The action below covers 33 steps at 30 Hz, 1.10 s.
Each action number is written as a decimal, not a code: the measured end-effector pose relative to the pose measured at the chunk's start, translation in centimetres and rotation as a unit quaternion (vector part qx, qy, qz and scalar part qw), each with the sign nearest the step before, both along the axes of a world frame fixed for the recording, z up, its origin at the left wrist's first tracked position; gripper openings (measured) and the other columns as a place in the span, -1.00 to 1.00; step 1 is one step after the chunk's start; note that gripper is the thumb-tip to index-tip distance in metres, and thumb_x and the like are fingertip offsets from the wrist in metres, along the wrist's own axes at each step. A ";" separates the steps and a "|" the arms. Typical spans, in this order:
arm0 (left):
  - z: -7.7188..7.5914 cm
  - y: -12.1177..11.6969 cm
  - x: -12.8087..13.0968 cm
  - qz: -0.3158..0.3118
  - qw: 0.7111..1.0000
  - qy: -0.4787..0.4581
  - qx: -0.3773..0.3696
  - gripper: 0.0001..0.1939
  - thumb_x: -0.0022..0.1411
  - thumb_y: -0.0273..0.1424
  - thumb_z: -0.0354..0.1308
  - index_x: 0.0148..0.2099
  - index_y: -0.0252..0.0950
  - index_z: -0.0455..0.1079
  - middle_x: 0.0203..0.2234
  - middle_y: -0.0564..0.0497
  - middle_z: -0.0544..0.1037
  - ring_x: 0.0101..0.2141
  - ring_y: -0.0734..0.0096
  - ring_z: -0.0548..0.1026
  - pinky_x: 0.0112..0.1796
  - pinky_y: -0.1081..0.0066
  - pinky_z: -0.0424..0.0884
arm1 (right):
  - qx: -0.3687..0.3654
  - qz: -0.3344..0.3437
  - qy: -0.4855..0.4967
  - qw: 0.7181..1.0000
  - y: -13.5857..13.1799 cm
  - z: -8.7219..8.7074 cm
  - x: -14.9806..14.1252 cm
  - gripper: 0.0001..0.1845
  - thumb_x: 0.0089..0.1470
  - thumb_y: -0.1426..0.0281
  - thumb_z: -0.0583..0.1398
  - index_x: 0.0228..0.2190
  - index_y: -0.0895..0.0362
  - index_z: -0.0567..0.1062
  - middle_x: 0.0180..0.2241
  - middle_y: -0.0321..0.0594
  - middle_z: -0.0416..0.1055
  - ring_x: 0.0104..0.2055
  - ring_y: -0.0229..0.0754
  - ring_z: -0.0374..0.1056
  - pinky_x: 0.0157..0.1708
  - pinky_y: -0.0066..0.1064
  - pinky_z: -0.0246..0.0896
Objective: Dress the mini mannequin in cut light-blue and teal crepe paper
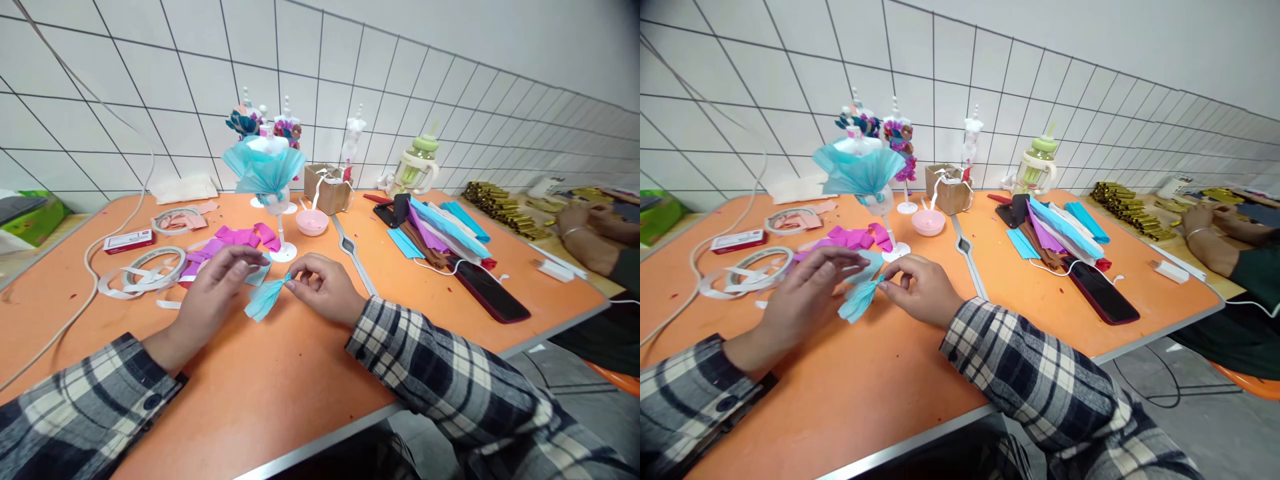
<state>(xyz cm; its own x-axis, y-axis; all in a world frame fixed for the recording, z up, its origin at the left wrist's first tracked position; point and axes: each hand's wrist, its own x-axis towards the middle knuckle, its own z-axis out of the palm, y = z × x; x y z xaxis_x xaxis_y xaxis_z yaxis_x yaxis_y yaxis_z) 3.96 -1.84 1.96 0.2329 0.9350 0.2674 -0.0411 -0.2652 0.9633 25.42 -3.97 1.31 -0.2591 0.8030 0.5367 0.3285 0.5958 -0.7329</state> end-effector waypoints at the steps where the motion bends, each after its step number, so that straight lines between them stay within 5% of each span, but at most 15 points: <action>1: 0.0 0.1 -0.3 0.004 0.995 0.062 0.080 -0.62 0.24 -0.06 0.27 -0.05 -0.20 0.48 -0.09 -0.09 0.60 -0.03 0.11 0.53 -0.04 0.26 0.47 | -0.020 -0.010 0.004 1.000 0.0 0.1 0.0 -0.90 0.13 0.35 0.28 -0.33 0.13 0.51 -0.34 -0.28 0.47 -0.46 -0.34 0.30 -0.36 -0.47 0.28; 4: 0.0 -0.3 -0.5 0.009 0.945 0.220 0.241 -0.60 0.15 -0.11 0.36 -0.04 -0.20 0.51 -0.10 -0.09 0.61 -0.02 0.05 0.51 0.05 0.18 0.36 | -0.061 -0.015 -0.003 0.998 -0.1 0.1 -0.1 -0.85 0.12 0.29 0.27 -0.33 0.12 0.48 -0.36 -0.31 0.45 -0.49 -0.36 0.27 -0.40 -0.48 0.25; 8: 0.3 -1.3 0.4 0.011 0.912 0.295 0.286 -0.78 0.19 -0.20 0.32 -0.20 -0.22 0.53 -0.29 -0.04 0.64 -0.22 0.17 0.56 -0.10 0.24 0.40 | -0.041 0.000 -0.027 0.999 -0.1 -0.1 -0.1 -0.82 0.15 0.26 0.25 -0.37 0.12 0.46 -0.42 -0.33 0.40 -0.50 -0.35 0.23 -0.43 -0.49 0.18; 13: 0.3 -1.2 0.7 -0.036 0.942 0.292 0.161 -0.76 0.23 -0.19 0.19 -0.29 -0.23 0.57 -0.40 -0.03 0.65 -0.35 0.24 0.57 -0.25 0.32 0.43 | -0.009 0.061 -0.055 0.997 0.3 0.0 0.7 -0.76 0.24 0.21 0.20 -0.34 0.13 0.48 -0.37 -0.29 0.47 -0.46 -0.34 0.28 -0.41 -0.49 0.18; 19: 0.1 -0.6 0.7 -0.034 0.952 0.298 0.053 -0.71 0.11 -0.12 0.22 -0.29 -0.20 0.62 -0.41 -0.01 0.69 -0.41 0.22 0.56 -0.28 0.32 0.46 | -0.002 0.039 -0.034 0.999 0.3 0.2 1.4 -0.60 0.16 0.13 0.29 -0.07 0.11 0.52 -0.19 -0.20 0.54 -0.43 -0.32 0.34 -0.39 -0.47 0.27; 23: 0.1 -0.6 0.8 -0.036 0.953 0.297 0.041 -0.70 0.06 -0.11 0.27 -0.27 -0.18 0.64 -0.37 -0.01 0.70 -0.35 0.17 0.58 -0.19 0.28 0.46 | 0.036 0.053 -0.087 0.994 0.2 0.3 1.2 -0.83 0.18 0.30 0.28 -0.23 0.10 0.61 -0.29 -0.20 0.58 -0.34 -0.26 0.41 -0.28 -0.44 0.30; 28: -0.2 0.2 0.3 0.045 0.971 0.236 -0.014 -0.59 0.01 -0.01 0.34 -0.21 -0.21 0.60 -0.33 -0.04 0.69 -0.29 0.12 0.58 -0.20 0.27 0.45 | -0.066 -0.024 -0.015 0.997 0.8 0.0 0.9 -0.94 0.11 0.40 0.30 -0.34 0.13 0.60 -0.33 -0.23 0.56 -0.31 -0.25 0.42 -0.27 -0.43 0.31; 33: -0.7 0.8 0.2 0.059 0.985 0.155 -0.040 -0.61 0.10 -0.02 0.28 -0.23 -0.24 0.52 -0.47 0.04 0.59 -0.44 0.27 0.49 -0.35 0.35 0.39 | -0.253 0.017 0.042 0.966 1.0 -0.6 0.4 -0.67 0.08 0.38 0.30 -0.08 0.16 0.58 -0.40 -0.26 0.51 -0.42 -0.30 0.35 -0.38 -0.45 0.30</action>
